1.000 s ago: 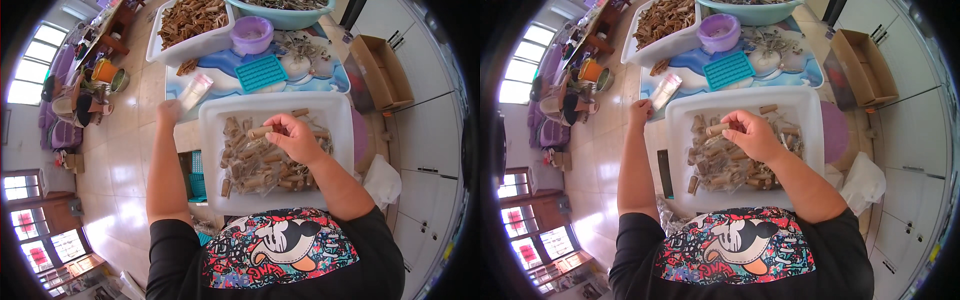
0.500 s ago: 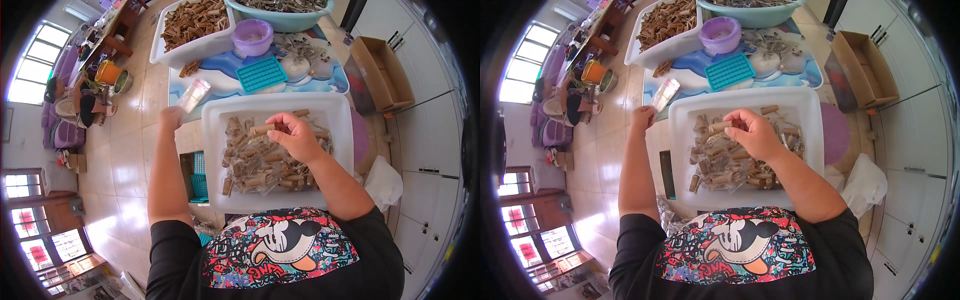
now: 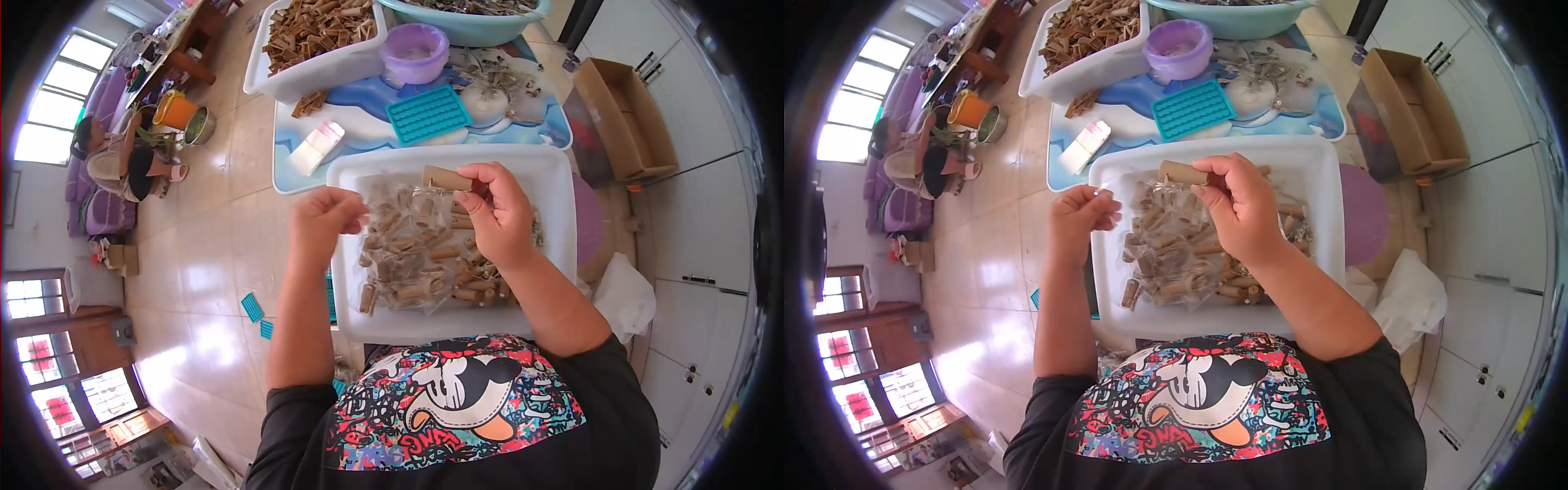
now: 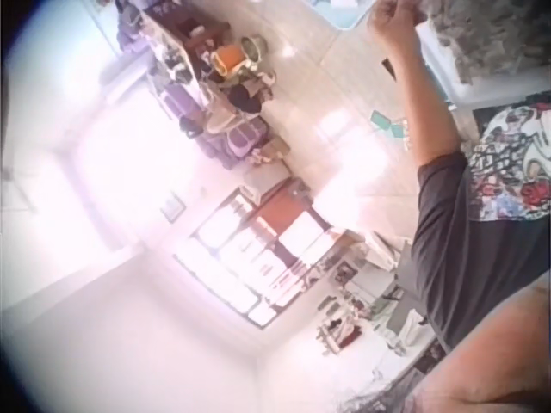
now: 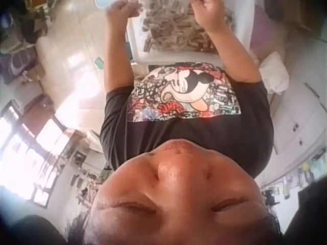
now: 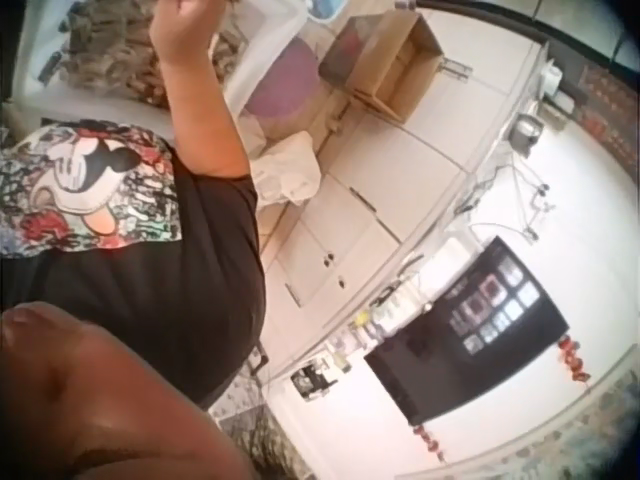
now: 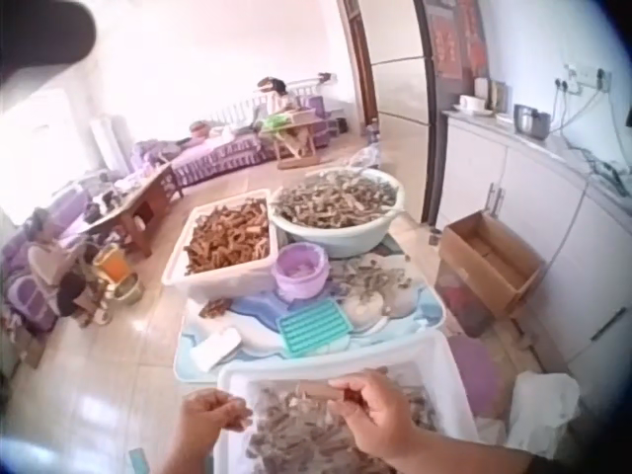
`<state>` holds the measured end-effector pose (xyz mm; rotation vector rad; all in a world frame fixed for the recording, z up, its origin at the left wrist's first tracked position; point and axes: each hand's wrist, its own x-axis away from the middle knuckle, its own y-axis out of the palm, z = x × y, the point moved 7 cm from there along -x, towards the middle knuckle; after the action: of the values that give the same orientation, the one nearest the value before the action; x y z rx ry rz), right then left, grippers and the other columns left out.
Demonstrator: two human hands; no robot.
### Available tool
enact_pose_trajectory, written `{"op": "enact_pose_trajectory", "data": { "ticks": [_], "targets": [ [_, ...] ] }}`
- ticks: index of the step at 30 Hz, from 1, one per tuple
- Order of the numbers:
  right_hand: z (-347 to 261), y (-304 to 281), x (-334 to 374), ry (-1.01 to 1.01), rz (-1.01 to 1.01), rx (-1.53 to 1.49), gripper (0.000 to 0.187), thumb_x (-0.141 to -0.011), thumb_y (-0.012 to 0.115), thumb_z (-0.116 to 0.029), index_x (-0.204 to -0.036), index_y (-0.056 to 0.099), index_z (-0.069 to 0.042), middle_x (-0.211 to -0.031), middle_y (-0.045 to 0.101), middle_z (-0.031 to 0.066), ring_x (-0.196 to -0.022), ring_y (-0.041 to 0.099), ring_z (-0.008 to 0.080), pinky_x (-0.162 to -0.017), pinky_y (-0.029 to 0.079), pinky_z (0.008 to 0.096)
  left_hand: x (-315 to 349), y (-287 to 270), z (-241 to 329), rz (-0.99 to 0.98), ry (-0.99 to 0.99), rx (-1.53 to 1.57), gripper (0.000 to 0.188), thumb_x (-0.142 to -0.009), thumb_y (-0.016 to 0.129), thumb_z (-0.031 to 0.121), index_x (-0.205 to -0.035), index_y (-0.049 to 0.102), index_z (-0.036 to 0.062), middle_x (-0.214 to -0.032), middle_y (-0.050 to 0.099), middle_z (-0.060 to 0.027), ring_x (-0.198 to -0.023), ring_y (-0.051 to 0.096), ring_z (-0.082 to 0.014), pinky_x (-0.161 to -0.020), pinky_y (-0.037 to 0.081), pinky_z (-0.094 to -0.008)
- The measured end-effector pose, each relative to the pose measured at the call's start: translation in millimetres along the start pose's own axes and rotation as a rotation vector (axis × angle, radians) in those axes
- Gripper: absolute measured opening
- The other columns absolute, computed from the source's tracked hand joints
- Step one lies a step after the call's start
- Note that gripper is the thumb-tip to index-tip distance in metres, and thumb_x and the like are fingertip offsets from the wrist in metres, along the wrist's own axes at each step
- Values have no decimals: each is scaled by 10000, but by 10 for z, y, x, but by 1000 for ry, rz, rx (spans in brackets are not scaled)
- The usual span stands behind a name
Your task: The person packages cardboard tubes by hand, placing each tube into an individual plastic bag.
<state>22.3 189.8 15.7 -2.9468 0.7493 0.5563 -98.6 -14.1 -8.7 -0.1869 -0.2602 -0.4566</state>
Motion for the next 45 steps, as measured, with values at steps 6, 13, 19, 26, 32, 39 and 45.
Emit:
{"op": "enact_pose_trajectory", "data": {
  "ticks": [6, 13, 19, 26, 32, 39, 45],
  "targets": [
    [-194, -32, 23, -253, -12, 197, 277, -741, 553, 108, -986, 541, -21, -798, 524, 83, -651, 512, 169, -604, 423, 255, 180, 340, 25, -128, 1, 102, 65, -798, 607, 49, -820, 591, -10, -730, 642, -83, -601, 591, -107, -535, 485, -221],
    [20, 43, 22, 39, -244, 98, 237, -773, 529, 82, -989, 550, -13, -839, 552, 65, -741, 543, 140, -673, 441, 244, 229, 556, -8, -156, 49, 90, 148, -782, 634, 57, -896, 586, -24, -801, 641, -81, -671, 587, -104, -631, 471, -220],
    [252, 100, 59, 345, -427, -134, 230, -796, 545, 48, -1017, 554, -15, -913, 582, 28, -851, 544, 91, -762, 439, 229, 230, 703, -211, -349, -149, 212, 308, -778, 658, 140, -1013, 563, -35, -824, 615, -59, -695, 560, -92, -639, 434, -204],
    [418, 81, 118, 470, -331, -31, 209, -798, 591, -27, -1005, 575, -4, -909, 608, 40, -825, 556, 99, -724, 458, 243, 232, 846, -372, -430, -312, 432, 312, -802, 618, 149, -1046, 553, -34, -893, 603, -68, -729, 561, -91, -602, 423, -198],
    [260, 155, 106, 131, -364, 196, 172, -786, 646, -145, -911, 630, -27, -674, 609, 61, -633, 546, 78, -592, 442, 241, 178, 882, -483, -440, -310, 516, 255, -821, 611, 154, -1024, 583, 2, -868, 612, -25, -741, 564, -85, -645, 446, -195],
    [404, 165, 184, 407, -490, 244, 146, -795, 628, -158, -850, 640, -23, -705, 630, 78, -625, 561, 114, -588, 438, 262, 178, 877, -381, -258, -247, 639, 219, -838, 593, 144, -999, 600, -4, -877, 627, -40, -750, 575, -93, -632, 448, -195],
    [308, 146, 126, 196, -477, 233, 136, -783, 627, -134, -863, 633, -24, -698, 621, 57, -629, 557, 119, -578, 426, 246, 172, 846, -368, -195, -116, 309, 182, -839, 595, 132, -964, 627, 4, -851, 638, -37, -746, 563, -68, -635, 448, -186]
  ]
}}
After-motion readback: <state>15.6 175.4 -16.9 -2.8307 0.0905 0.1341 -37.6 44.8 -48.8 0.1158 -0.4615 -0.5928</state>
